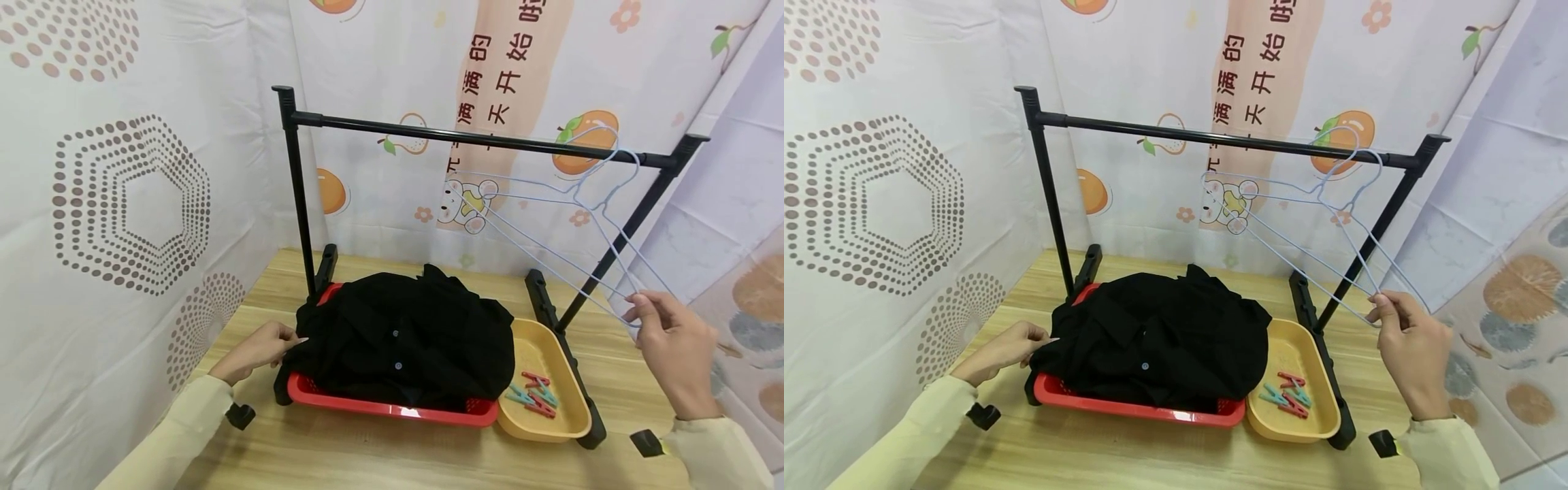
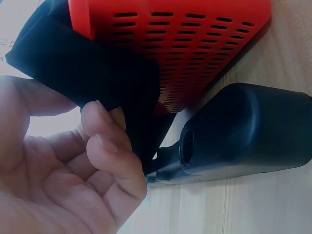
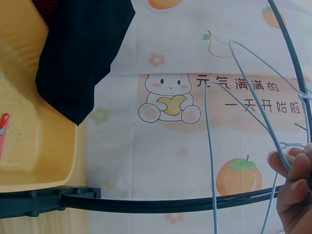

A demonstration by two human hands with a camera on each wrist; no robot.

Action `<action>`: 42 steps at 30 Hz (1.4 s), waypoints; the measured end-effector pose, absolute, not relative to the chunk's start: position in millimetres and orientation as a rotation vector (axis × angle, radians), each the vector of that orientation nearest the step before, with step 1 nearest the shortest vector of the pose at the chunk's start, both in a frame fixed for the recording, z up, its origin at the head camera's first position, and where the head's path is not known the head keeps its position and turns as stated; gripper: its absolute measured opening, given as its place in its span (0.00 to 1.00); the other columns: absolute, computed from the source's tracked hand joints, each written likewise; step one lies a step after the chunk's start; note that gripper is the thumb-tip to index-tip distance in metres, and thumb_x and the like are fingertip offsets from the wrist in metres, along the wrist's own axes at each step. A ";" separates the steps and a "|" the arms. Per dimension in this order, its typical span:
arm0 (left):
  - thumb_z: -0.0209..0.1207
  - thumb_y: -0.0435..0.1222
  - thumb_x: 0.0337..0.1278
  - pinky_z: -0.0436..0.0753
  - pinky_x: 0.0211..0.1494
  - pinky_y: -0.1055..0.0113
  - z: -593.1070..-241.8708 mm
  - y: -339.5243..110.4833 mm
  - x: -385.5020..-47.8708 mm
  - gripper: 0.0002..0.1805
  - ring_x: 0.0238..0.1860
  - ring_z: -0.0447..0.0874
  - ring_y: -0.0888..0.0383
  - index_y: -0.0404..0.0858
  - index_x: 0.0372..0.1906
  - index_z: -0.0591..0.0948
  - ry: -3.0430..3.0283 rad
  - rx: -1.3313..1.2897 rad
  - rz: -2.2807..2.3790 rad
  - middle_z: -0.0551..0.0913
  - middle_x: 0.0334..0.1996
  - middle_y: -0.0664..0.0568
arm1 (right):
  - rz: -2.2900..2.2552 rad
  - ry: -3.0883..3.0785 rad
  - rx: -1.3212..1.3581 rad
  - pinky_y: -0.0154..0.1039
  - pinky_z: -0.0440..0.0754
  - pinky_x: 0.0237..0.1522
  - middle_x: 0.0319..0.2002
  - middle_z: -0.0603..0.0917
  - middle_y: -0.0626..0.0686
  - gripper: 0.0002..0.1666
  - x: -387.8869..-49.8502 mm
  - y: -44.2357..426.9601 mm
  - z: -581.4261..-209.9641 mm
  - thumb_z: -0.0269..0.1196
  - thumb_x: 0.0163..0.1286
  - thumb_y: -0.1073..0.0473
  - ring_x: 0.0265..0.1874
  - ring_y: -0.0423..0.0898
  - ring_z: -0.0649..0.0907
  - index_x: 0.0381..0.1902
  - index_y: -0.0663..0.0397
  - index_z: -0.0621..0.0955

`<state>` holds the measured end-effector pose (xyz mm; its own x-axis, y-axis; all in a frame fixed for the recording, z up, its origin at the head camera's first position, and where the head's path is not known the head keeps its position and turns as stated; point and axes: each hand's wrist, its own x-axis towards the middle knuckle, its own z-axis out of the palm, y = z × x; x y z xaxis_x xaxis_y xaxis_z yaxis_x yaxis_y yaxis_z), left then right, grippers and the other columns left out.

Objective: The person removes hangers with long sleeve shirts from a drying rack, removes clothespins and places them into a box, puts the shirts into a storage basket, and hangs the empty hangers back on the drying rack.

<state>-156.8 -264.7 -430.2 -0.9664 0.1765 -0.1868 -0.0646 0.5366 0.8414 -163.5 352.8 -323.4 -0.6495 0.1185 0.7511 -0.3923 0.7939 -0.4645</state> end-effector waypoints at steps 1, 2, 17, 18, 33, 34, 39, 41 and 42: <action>0.56 0.40 0.77 0.72 0.25 0.63 -430.3 -264.8 -156.7 0.22 0.19 0.67 0.58 0.43 0.21 0.69 2.528 0.093 1.397 0.68 0.18 0.54 | 0.777 -2.152 0.197 0.22 0.64 0.18 0.23 0.78 0.22 0.09 -164.0 352.9 -322.3 0.62 0.77 0.61 0.10 0.26 0.71 0.40 0.59 0.88; 0.56 0.39 0.77 0.72 0.25 0.63 -430.3 -264.8 -156.7 0.21 0.19 0.67 0.58 0.42 0.21 0.70 2.529 0.088 1.397 0.68 0.18 0.54 | 0.772 -2.155 0.193 0.23 0.64 0.19 0.22 0.78 0.24 0.10 -164.4 352.9 -321.5 0.62 0.77 0.60 0.10 0.26 0.71 0.40 0.59 0.88; 0.57 0.40 0.76 0.71 0.24 0.64 -433.3 -266.0 -156.4 0.21 0.19 0.68 0.58 0.42 0.21 0.71 2.529 0.119 1.413 0.69 0.18 0.54 | 0.806 -2.282 0.160 0.28 0.67 0.13 0.24 0.80 0.28 0.11 -167.7 354.3 -335.2 0.61 0.78 0.56 0.10 0.31 0.74 0.45 0.54 0.88; 0.56 0.39 0.76 0.71 0.24 0.64 -433.1 -266.1 -156.5 0.21 0.19 0.67 0.58 0.42 0.21 0.70 2.528 0.123 1.414 0.68 0.18 0.54 | 0.809 -2.284 0.158 0.28 0.67 0.14 0.24 0.80 0.28 0.11 -167.9 354.1 -335.8 0.61 0.78 0.56 0.10 0.32 0.74 0.45 0.53 0.88; 0.56 0.33 0.75 0.70 0.22 0.67 -426.3 -263.1 -153.6 0.16 0.20 0.70 0.58 0.38 0.25 0.79 2.632 0.107 1.319 0.72 0.18 0.53 | 1.017 -2.455 0.121 0.33 0.74 0.17 0.32 0.87 0.42 0.22 -160.6 340.4 -363.3 0.58 0.80 0.46 0.15 0.42 0.79 0.58 0.56 0.81; 0.56 0.33 0.75 0.70 0.22 0.67 -426.0 -262.9 -153.5 0.16 0.20 0.70 0.58 0.38 0.25 0.79 2.647 0.111 1.304 0.71 0.18 0.53 | 1.009 -2.473 0.127 0.33 0.74 0.17 0.33 0.88 0.46 0.22 -161.0 337.8 -368.0 0.59 0.80 0.46 0.15 0.42 0.80 0.58 0.56 0.81; 0.54 0.29 0.74 0.71 0.24 0.66 -426.5 -263.3 -153.3 0.17 0.21 0.67 0.59 0.40 0.23 0.75 2.689 0.137 1.277 0.68 0.19 0.54 | 0.977 -2.649 0.276 0.35 0.78 0.18 0.37 0.88 0.58 0.20 -164.6 321.5 -394.5 0.61 0.79 0.49 0.17 0.38 0.80 0.55 0.59 0.83; 0.54 0.29 0.74 0.70 0.24 0.66 -426.7 -263.3 -153.0 0.18 0.20 0.66 0.59 0.40 0.22 0.74 2.702 0.142 1.275 0.67 0.19 0.55 | 0.950 -2.745 0.375 0.36 0.78 0.20 0.37 0.88 0.56 0.19 -165.2 312.2 -405.1 0.61 0.79 0.51 0.18 0.37 0.80 0.53 0.61 0.83; 0.54 0.28 0.74 0.69 0.24 0.66 -426.8 -263.3 -152.7 0.18 0.20 0.65 0.59 0.41 0.22 0.73 2.706 0.148 1.275 0.66 0.18 0.55 | 0.937 -2.790 0.427 0.36 0.79 0.21 0.37 0.88 0.55 0.19 -164.9 307.2 -409.8 0.62 0.79 0.51 0.19 0.37 0.81 0.54 0.62 0.83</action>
<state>-152.7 -263.3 -426.8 -0.9844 0.1508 -0.0901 0.0266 0.6349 0.7721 -164.9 307.2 -409.8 -0.9450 -0.2152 0.2462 -0.3202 0.7619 -0.5631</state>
